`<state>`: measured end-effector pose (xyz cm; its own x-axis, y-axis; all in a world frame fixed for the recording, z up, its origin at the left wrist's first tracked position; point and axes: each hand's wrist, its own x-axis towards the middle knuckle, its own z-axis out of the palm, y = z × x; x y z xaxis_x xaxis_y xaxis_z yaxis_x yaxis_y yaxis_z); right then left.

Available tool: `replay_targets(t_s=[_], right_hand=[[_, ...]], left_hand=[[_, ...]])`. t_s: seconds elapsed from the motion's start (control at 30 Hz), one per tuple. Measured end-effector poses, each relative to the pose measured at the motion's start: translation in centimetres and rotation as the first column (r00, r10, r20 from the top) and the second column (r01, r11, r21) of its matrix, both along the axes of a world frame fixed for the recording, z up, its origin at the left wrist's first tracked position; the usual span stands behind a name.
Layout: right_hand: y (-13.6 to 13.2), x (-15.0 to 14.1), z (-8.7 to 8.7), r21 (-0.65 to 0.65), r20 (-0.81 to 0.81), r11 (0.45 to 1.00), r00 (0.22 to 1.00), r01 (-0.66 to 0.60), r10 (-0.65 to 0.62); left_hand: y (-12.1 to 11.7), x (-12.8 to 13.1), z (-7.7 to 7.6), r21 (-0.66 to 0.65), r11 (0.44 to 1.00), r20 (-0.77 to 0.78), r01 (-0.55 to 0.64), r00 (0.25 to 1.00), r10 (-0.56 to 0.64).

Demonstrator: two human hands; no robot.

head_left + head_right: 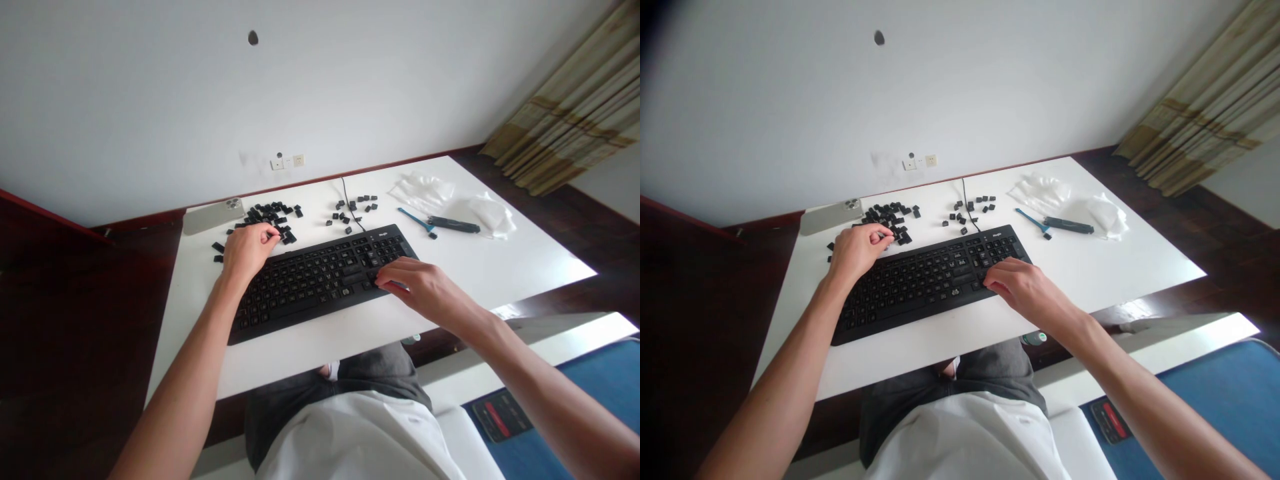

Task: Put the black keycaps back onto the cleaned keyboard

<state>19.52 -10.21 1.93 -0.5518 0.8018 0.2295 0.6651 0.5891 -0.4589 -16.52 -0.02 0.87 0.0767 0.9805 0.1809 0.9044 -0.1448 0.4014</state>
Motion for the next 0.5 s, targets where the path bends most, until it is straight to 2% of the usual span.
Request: replay_targets(t_s=[0.37, 0.5], right_hand=[[0.1, -0.8, 1.0, 0.023, 0.230, 0.996, 0.970, -0.088, 0.080], [0.3, -1.0, 1.6, 0.026, 0.313, 0.983, 0.936, -0.179, 0.162]], left_hand=[[0.1, 0.0, -0.2, 0.002, 1.000, 0.001, -0.010, 1.000, 0.010], [0.1, 0.1, -0.2, -0.004, 1.000, -0.007, -0.015, 1.000, 0.015]])
